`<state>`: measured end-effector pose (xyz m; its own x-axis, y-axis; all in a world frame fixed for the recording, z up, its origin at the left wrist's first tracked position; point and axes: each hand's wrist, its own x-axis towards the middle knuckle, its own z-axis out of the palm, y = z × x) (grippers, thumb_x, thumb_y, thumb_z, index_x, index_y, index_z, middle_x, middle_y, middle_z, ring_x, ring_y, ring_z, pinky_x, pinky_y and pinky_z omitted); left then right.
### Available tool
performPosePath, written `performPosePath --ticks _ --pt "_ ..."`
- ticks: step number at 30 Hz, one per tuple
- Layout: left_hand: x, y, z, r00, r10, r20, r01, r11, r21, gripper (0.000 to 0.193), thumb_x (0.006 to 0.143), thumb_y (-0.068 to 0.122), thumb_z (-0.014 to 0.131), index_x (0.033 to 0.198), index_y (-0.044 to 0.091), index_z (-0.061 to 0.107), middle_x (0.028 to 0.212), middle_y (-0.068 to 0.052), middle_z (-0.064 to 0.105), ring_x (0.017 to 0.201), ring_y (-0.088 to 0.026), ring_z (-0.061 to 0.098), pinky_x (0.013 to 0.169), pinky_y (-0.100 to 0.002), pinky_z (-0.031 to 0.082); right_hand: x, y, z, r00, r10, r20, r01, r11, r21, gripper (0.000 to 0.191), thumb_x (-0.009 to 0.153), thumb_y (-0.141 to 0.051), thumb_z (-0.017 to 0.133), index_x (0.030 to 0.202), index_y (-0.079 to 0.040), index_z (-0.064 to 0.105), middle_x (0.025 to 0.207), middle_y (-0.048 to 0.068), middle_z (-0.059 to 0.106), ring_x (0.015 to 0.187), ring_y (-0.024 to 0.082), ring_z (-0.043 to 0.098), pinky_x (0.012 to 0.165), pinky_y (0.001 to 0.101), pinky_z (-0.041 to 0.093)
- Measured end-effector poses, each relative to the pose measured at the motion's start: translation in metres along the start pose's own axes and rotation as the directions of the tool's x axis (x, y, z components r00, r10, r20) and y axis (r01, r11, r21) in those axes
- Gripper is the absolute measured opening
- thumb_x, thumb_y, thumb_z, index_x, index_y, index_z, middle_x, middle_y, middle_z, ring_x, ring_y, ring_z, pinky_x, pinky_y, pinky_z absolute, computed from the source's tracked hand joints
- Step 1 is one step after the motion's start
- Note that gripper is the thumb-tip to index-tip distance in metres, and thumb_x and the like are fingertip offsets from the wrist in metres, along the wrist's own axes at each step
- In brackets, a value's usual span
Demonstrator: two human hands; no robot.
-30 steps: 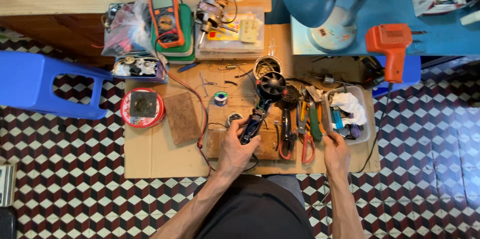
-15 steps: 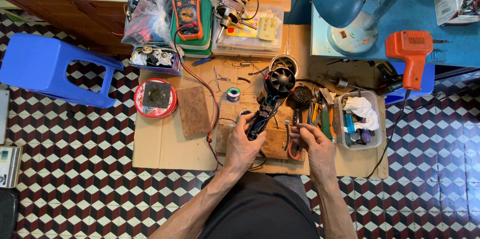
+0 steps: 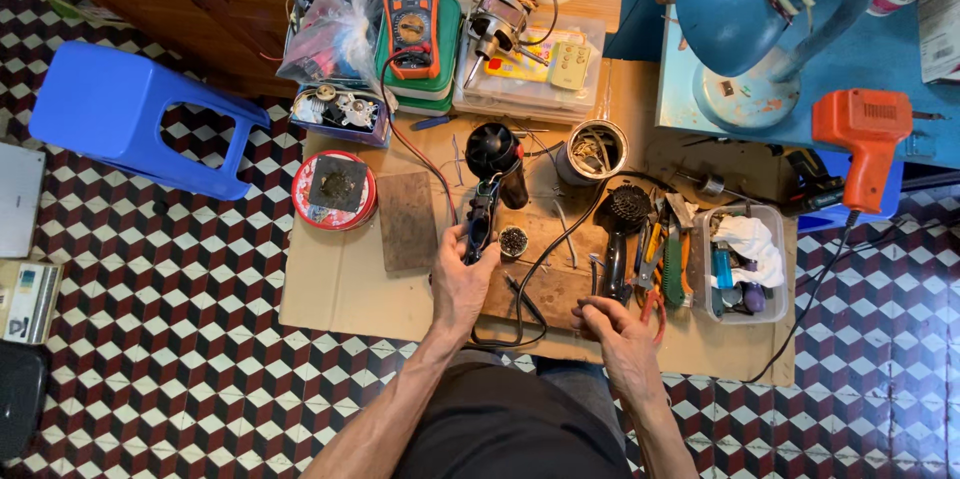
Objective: The person repairs a hair dryer by stripping wires, connecting them to a switch, and securing the connections with electrical tape. They then reassemble the hair dryer housing.
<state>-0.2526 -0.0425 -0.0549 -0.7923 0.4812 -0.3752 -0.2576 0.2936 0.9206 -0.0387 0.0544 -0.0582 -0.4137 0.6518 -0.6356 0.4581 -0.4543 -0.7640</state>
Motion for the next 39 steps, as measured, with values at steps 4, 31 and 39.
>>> performPosePath --ticks 4,31,39 --pt "0.019 0.021 0.021 0.984 0.087 0.153 -0.060 0.983 -0.171 0.044 0.088 0.016 0.071 0.124 -0.003 0.054 0.093 -0.005 0.069 0.080 -0.009 0.062 0.070 -0.024 0.050 0.001 0.018 -0.009 1.000 0.017 -0.018 -0.018 0.999 -0.046 0.041 0.098 -0.026 0.058 0.126 0.001 0.069 0.107 0.014 0.079 0.099 0.020 0.074 0.091 0.0310 0.057" --pt "0.055 -0.065 0.121 0.909 0.243 0.338 -0.320 0.927 0.195 0.085 0.088 0.030 0.082 0.151 -0.002 0.036 0.138 -0.028 0.058 0.128 -0.036 0.057 0.104 -0.042 0.047 0.012 0.098 -0.048 0.966 0.212 -0.148 -0.199 0.975 0.098 0.043 0.097 -0.025 0.059 0.129 0.004 0.065 0.115 0.016 0.076 0.096 0.019 0.071 0.083 0.0302 0.055" --pt "0.051 -0.064 0.092 0.933 0.015 0.359 -0.064 0.990 0.126 0.091 0.092 0.056 0.065 0.157 0.002 0.032 0.145 -0.025 0.053 0.127 -0.035 0.060 0.105 -0.044 0.049 0.017 0.097 -0.045 0.978 0.167 -0.128 -0.158 0.985 0.075 0.040 0.098 -0.023 0.058 0.127 0.005 0.066 0.114 0.016 0.076 0.095 0.019 0.072 0.084 0.0315 0.057"
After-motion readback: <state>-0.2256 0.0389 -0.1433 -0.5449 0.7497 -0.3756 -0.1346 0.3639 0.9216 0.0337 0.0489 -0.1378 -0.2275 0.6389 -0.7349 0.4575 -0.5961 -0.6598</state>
